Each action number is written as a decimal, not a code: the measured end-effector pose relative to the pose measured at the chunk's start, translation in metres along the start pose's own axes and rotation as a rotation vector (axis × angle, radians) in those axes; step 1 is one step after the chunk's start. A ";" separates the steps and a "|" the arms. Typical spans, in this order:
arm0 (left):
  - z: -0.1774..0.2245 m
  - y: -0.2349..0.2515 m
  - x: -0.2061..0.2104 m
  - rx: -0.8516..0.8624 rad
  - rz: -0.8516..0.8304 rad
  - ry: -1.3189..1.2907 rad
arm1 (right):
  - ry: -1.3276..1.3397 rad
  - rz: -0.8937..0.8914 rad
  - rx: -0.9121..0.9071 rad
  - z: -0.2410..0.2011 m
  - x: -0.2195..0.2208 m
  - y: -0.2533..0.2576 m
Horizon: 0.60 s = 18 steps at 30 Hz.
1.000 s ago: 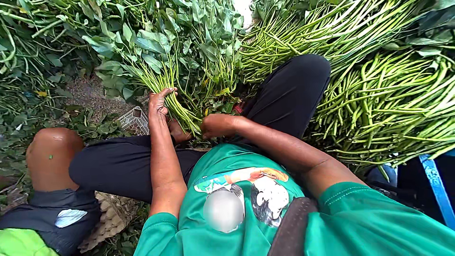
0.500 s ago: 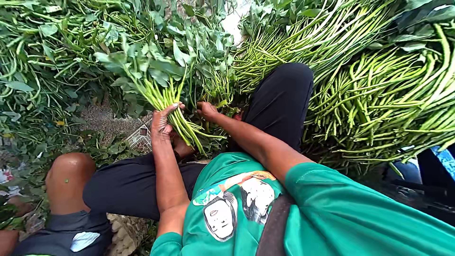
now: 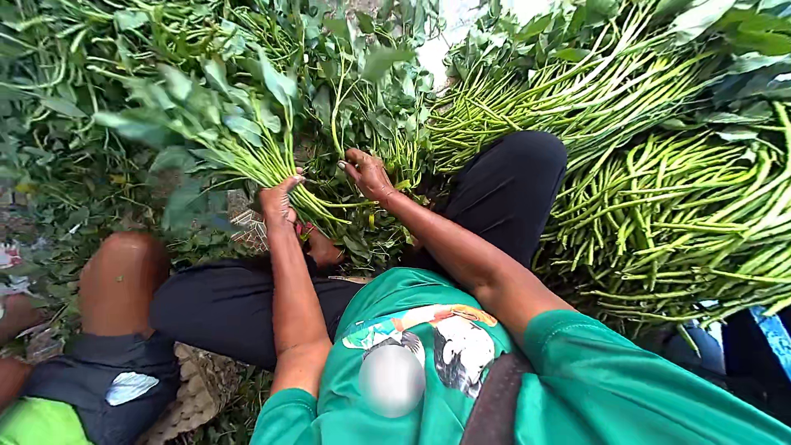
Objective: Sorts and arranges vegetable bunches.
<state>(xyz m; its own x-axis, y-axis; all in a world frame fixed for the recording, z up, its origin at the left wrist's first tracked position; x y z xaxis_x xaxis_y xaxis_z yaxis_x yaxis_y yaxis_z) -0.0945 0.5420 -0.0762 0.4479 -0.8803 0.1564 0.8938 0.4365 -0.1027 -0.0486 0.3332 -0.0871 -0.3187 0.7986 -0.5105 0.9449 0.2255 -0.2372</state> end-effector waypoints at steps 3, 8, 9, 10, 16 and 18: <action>-0.009 0.002 0.004 0.060 0.066 0.102 | -0.029 -0.002 -0.046 -0.016 -0.007 -0.006; 0.008 0.008 -0.005 0.126 0.053 0.196 | -0.048 0.060 -0.089 -0.013 -0.018 -0.002; 0.006 0.006 -0.004 0.109 0.046 0.175 | -0.078 0.043 -0.086 -0.015 -0.018 -0.004; 0.002 0.004 0.000 0.077 0.043 0.142 | -0.103 0.022 -0.084 -0.017 -0.014 -0.007; -0.024 -0.022 0.033 -0.161 0.082 -0.223 | -0.154 -0.083 -0.065 -0.030 0.016 -0.029; -0.030 -0.024 0.034 -0.197 0.053 -0.338 | -0.190 -0.112 -0.044 -0.030 0.014 -0.026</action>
<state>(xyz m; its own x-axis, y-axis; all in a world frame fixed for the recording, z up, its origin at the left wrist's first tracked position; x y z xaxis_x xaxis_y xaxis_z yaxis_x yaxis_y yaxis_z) -0.1014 0.4960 -0.0977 0.5050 -0.7324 0.4567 0.8624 0.4073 -0.3006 -0.0760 0.3554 -0.0636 -0.4260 0.6485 -0.6309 0.9039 0.3340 -0.2670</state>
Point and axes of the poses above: each hand's wrist, its own y-axis towards the middle knuckle, its own x-axis out of the palm, z = x × y, the point moved 5 cm from there along y, towards the middle knuckle, and after that the axes turned 13 degrees about x, right-handed, at the moved point
